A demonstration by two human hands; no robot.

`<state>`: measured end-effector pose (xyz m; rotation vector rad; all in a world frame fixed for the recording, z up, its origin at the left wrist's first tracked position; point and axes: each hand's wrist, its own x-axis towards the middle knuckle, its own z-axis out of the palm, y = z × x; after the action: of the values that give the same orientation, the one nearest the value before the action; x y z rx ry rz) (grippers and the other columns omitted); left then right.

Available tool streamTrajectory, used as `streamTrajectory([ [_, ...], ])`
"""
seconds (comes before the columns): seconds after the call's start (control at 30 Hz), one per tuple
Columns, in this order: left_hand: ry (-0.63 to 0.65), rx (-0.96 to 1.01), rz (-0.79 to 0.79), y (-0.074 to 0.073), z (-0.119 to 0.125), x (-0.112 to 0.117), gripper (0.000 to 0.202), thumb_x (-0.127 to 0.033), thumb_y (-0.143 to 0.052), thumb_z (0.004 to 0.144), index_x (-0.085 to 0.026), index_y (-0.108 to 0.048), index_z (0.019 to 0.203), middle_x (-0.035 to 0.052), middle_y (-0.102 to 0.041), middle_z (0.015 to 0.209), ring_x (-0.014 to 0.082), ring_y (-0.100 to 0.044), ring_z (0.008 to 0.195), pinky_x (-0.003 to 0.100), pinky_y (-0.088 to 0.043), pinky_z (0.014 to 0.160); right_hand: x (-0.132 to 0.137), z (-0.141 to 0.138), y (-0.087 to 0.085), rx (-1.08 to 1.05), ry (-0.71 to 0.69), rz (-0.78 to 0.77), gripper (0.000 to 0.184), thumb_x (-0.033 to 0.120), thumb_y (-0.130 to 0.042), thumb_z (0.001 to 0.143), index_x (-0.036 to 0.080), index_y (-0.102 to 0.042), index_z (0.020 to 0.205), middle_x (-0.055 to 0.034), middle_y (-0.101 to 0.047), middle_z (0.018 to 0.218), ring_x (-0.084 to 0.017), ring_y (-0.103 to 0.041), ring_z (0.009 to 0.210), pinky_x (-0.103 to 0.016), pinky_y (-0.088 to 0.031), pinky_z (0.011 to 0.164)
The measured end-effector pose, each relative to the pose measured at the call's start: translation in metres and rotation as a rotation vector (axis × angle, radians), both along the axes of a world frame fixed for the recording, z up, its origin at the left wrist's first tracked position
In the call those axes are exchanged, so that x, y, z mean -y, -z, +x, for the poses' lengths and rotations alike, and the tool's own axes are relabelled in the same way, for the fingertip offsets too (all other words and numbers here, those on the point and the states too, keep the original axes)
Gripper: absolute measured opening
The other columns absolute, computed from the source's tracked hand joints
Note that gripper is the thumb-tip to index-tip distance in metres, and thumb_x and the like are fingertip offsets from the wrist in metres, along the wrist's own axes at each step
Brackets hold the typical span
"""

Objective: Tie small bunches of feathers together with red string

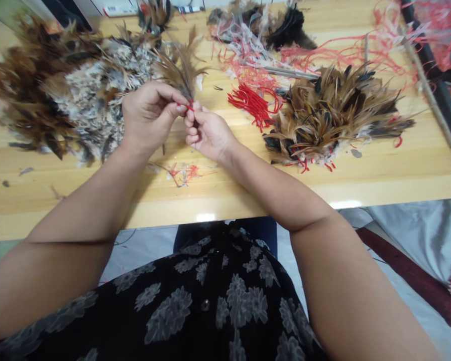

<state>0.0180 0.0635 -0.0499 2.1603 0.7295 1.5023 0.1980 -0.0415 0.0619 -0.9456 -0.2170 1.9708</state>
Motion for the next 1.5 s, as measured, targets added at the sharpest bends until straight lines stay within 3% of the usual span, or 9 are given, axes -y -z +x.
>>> streamTrajectory([
  [0.23,0.135,-0.147,-0.138,-0.025,-0.007,0.01,0.055,-0.092,-0.069,0.124,-0.04,-0.088,0.127,0.0044,-0.09,0.102,0.0378,-0.086,0.111,0.063,-0.07,0.097,0.001,0.0,-0.003,-0.035,0.016,-0.006,0.047,0.014,-0.052,0.134,0.026,-0.045,0.089,0.0112,-0.048,0.067,-0.006,-0.037,0.051,-0.012,-0.031,0.051],
  [0.33,0.163,-0.106,-0.143,-0.028,-0.009,0.009,0.056,-0.096,-0.076,0.119,-0.042,-0.087,0.122,0.0038,-0.091,0.106,0.0373,-0.086,0.107,0.065,-0.07,0.095,0.001,0.001,-0.002,-0.021,0.012,0.002,0.045,0.013,-0.054,0.132,0.025,-0.046,0.089,0.0111,-0.047,0.066,-0.006,-0.038,0.051,-0.013,-0.032,0.051],
  [0.5,0.186,-0.129,-0.17,-0.033,-0.012,0.008,0.059,-0.1,-0.08,0.115,-0.041,-0.087,0.121,0.007,-0.091,0.11,0.0418,-0.085,0.12,0.072,-0.069,0.107,-0.002,0.003,0.006,-0.031,-0.01,0.041,0.041,0.012,-0.058,0.129,0.026,-0.047,0.092,0.0117,-0.048,0.069,-0.006,-0.039,0.051,-0.013,-0.032,0.052],
  [0.6,0.189,-0.115,-0.165,-0.032,-0.013,0.008,0.058,-0.097,-0.085,0.114,-0.04,-0.084,0.12,0.0066,-0.09,0.109,0.0409,-0.084,0.119,0.07,-0.069,0.106,-0.004,0.003,0.009,-0.042,-0.016,0.047,0.042,0.015,-0.059,0.131,0.026,-0.046,0.093,0.012,-0.047,0.069,-0.006,-0.039,0.051,-0.014,-0.033,0.053],
  [0.77,0.084,-0.138,-0.11,-0.023,-0.008,0.006,0.043,-0.078,-0.08,0.123,-0.035,-0.08,0.12,0.0043,-0.088,0.105,0.0356,-0.082,0.117,0.061,-0.068,0.104,-0.002,0.001,0.005,-0.04,-0.002,0.029,0.047,0.015,-0.056,0.133,0.025,-0.046,0.088,0.0115,-0.045,0.067,-0.006,-0.038,0.051,-0.014,-0.031,0.053],
  [1.0,-0.141,-0.104,0.06,-0.023,0.007,0.017,0.025,-0.061,-0.087,0.115,-0.038,-0.079,0.115,0.0045,-0.09,0.114,0.0371,-0.079,0.11,0.064,-0.064,0.11,-0.002,-0.002,0.008,-0.043,-0.015,0.033,0.049,0.034,-0.066,0.136,0.026,-0.045,0.092,0.012,-0.047,0.068,-0.005,-0.038,0.051,-0.013,-0.033,0.054],
  [1.2,-0.205,-0.121,0.14,-0.022,0.006,0.018,0.019,-0.05,-0.086,0.118,-0.035,-0.076,0.114,0.007,-0.088,0.112,0.0397,-0.076,0.124,0.065,-0.06,0.12,-0.002,-0.004,0.008,-0.071,-0.031,0.014,0.049,0.025,-0.056,0.138,0.026,-0.044,0.09,0.0121,-0.041,0.066,-0.004,-0.036,0.051,-0.011,-0.03,0.052],
  [1.4,-0.234,-0.022,0.209,-0.02,0.023,0.023,0.026,-0.056,-0.072,0.126,-0.036,-0.073,0.109,0.0073,-0.085,0.109,0.0341,-0.077,0.102,0.056,-0.065,0.092,-0.002,-0.004,0.008,-0.089,-0.038,0.007,0.052,0.036,-0.05,0.141,0.026,-0.043,0.09,0.0112,-0.043,0.068,-0.004,-0.037,0.052,-0.011,-0.031,0.053],
  [1.5,-0.216,0.022,0.191,-0.018,0.027,0.022,0.029,-0.058,-0.076,0.125,-0.035,-0.07,0.108,0.0079,-0.082,0.107,0.0331,-0.075,0.101,0.055,-0.062,0.09,0.0,-0.005,0.007,-0.094,-0.033,-0.016,0.053,0.034,-0.04,0.142,0.026,-0.044,0.09,0.0103,-0.043,0.068,-0.005,-0.037,0.052,-0.011,-0.03,0.053],
])
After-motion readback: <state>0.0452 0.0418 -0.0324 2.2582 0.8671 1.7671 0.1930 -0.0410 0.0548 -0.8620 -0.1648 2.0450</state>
